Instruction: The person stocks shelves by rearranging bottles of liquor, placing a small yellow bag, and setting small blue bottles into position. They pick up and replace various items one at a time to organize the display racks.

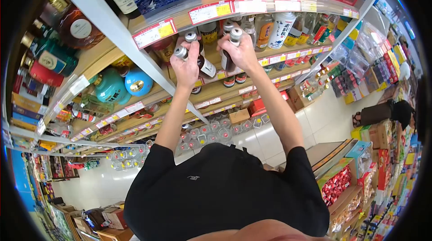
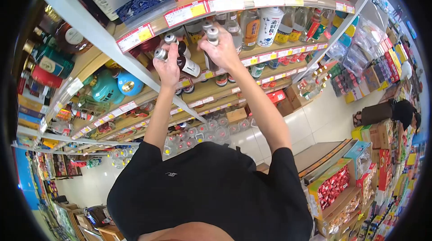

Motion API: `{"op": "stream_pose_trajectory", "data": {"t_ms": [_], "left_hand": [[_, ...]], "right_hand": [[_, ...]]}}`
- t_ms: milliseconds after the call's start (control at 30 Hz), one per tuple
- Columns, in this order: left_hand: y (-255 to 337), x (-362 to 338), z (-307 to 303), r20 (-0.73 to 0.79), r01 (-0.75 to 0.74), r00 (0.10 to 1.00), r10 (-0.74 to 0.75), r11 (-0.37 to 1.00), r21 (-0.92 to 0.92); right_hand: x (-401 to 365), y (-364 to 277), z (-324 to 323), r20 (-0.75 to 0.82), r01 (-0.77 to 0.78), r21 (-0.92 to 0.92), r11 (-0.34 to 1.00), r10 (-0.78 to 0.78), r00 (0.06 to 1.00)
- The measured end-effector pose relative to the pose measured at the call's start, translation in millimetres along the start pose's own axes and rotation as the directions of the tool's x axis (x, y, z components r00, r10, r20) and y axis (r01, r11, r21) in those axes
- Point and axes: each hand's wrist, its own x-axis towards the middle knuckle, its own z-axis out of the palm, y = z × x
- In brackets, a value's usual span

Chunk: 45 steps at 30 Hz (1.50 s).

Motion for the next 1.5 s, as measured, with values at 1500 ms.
{"op": "stream_pose_trajectory", "data": {"t_ms": [1500], "left_hand": [[-89,-38,17,0.13,-0.135,0.987,0.093,0.922,0.363]], "right_hand": [[17,52,55,-0.366,0.103,-0.428,0.898,-0.277,0.889]]}}
